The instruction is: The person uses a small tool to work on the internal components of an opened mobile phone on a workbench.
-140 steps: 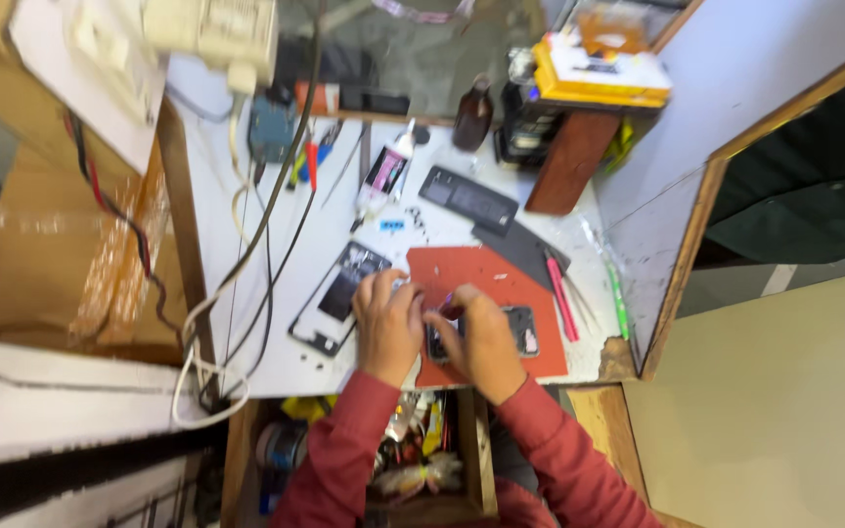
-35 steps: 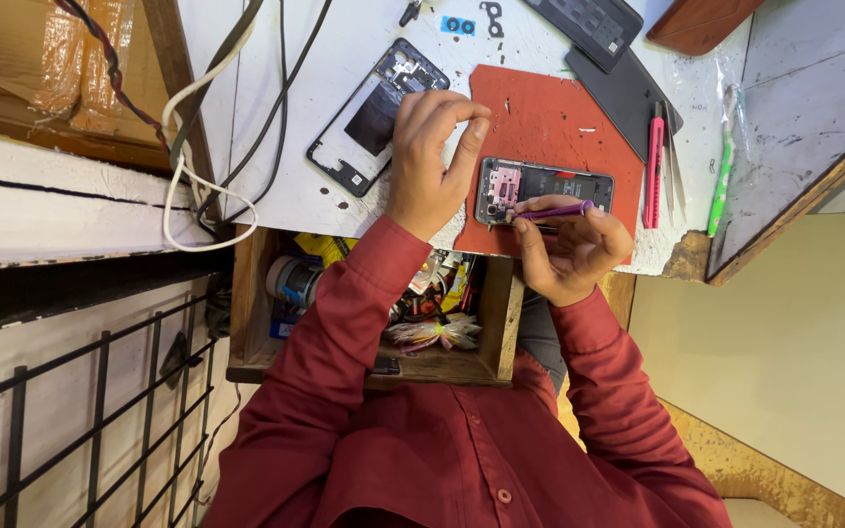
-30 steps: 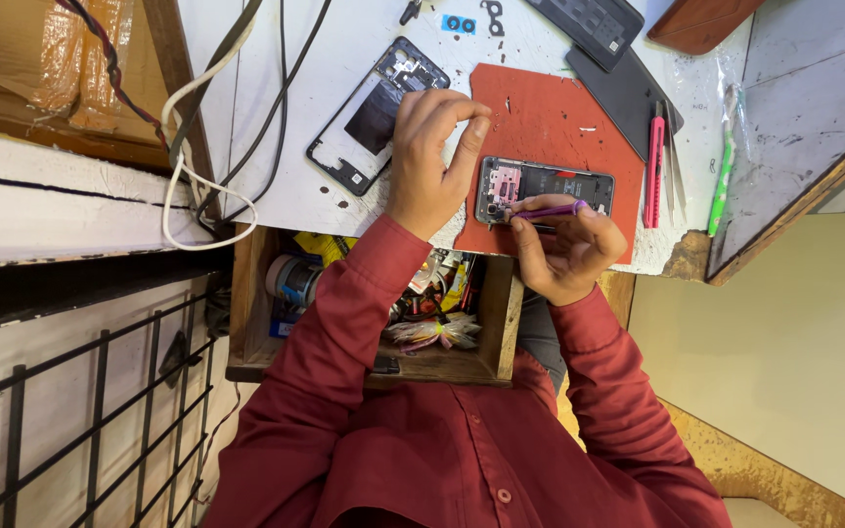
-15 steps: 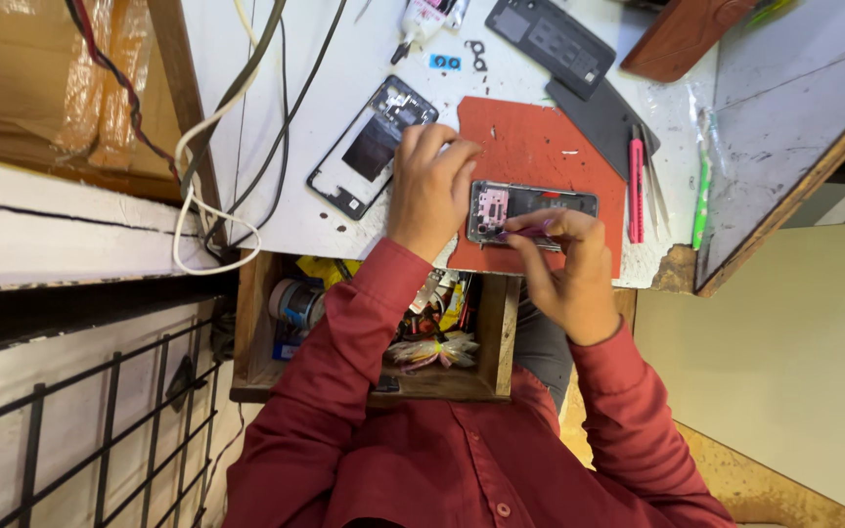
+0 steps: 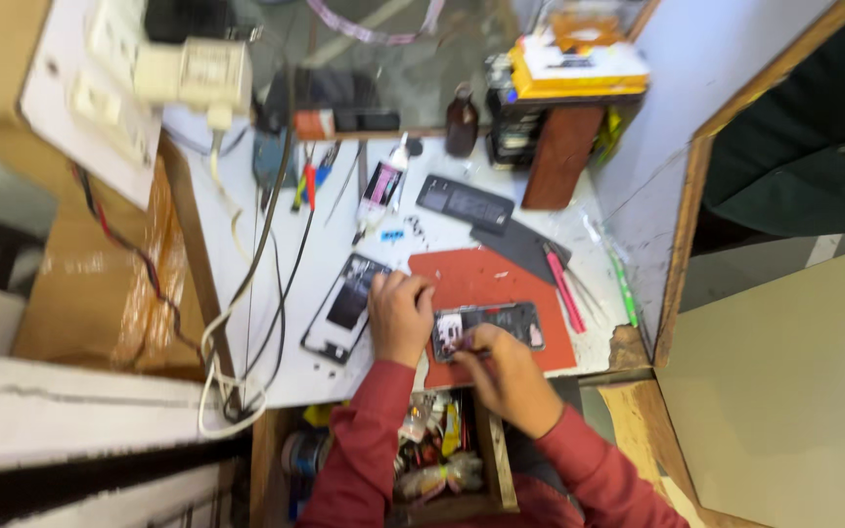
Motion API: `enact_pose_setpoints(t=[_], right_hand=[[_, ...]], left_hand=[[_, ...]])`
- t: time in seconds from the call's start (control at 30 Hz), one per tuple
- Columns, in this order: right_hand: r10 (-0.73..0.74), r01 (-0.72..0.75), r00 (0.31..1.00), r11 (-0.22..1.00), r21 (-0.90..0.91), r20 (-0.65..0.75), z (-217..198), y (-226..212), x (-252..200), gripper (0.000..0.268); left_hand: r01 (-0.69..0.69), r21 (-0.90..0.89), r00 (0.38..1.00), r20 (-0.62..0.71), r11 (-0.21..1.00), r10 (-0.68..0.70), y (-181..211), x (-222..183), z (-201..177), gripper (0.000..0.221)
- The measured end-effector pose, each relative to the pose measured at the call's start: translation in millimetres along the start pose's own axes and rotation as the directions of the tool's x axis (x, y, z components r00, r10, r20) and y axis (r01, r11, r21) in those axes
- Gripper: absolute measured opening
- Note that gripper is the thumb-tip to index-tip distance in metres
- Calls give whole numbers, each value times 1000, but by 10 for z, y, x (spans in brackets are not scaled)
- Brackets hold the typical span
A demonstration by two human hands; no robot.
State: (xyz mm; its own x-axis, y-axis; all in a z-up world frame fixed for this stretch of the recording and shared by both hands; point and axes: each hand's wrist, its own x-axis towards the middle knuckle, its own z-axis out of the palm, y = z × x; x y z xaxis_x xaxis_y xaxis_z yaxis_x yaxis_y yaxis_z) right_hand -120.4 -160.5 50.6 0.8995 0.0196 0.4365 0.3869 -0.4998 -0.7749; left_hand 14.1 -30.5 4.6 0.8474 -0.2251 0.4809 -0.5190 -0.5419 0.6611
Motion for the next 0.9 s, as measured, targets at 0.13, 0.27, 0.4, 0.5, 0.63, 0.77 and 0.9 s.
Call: enact_pose_setpoints(t=[0.13,0.27,0.4,0.5,0.63,0.77,0.9], right_hand=[[-142,105,979,964,-244,-143,30,-110,89,35],[9,-29,996,977,-211,-91,51,-138,116,31],[-98,66,988,969,-239,-124,71,-95,36,32],[-87,72,994,977,-199,-68,108,-63,-12,33],[-74,44,984,982,-184,-162,198,-43,-20,31],[276,-257,934,960,108,-226,199,79,16,35],[220,-13,839,922,387,-497,126,294,34,53]], left_hand=[[-2,96,999,45,995,-3,43,-2,35,5],[-14,160,999,47,987,6,43,-11,81,6],[-72,-42,995,-66,997,69,-31,-81,18,4],[-36,-172,998,-57,984,27,-36,-170,-104,4],[-2,-253,996,-83,968,-20,41,-305,-232,15],[10,-349,999,-38,937,-25,68,-384,-255,25],[2,-428,1000,-3,904,-3,107,-397,-221,31]])
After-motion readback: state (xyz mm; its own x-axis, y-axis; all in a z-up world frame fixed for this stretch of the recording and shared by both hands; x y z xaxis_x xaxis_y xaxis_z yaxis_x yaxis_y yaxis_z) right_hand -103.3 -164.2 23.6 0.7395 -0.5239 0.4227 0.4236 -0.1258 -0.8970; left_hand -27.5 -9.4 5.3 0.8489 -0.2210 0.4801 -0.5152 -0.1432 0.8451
